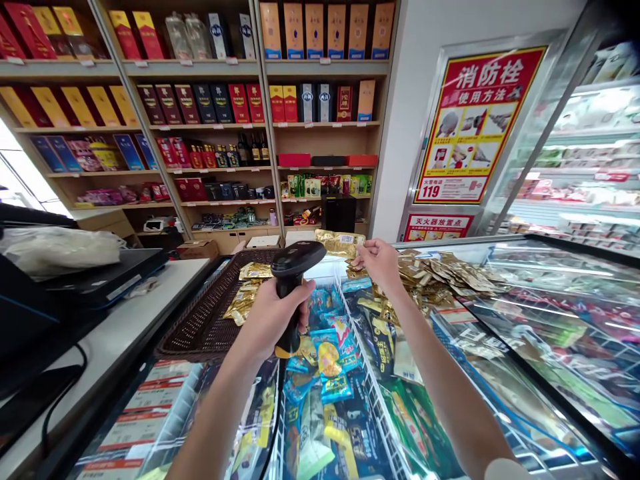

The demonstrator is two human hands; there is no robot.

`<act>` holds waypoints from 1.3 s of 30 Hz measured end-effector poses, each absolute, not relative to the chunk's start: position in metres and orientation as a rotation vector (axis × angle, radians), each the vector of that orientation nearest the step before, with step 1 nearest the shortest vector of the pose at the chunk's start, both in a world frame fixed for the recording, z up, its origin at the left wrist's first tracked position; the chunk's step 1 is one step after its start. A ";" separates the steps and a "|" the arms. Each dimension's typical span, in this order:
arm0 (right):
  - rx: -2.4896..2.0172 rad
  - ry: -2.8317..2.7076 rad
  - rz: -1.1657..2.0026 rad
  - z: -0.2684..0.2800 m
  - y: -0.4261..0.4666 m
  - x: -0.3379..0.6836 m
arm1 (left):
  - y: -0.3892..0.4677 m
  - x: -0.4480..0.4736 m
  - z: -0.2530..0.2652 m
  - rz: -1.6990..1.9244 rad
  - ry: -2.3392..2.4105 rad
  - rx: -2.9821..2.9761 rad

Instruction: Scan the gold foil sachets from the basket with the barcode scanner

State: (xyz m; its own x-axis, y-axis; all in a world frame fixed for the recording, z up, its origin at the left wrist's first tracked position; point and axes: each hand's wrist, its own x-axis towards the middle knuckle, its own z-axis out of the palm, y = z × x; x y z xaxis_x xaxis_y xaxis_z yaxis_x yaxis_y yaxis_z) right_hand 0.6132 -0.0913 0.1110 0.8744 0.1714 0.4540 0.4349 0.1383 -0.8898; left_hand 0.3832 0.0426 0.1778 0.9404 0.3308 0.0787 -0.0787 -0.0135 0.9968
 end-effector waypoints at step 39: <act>-0.867 0.011 0.105 0.083 -0.090 0.646 | 0.039 0.373 0.184 0.271 0.138 1.569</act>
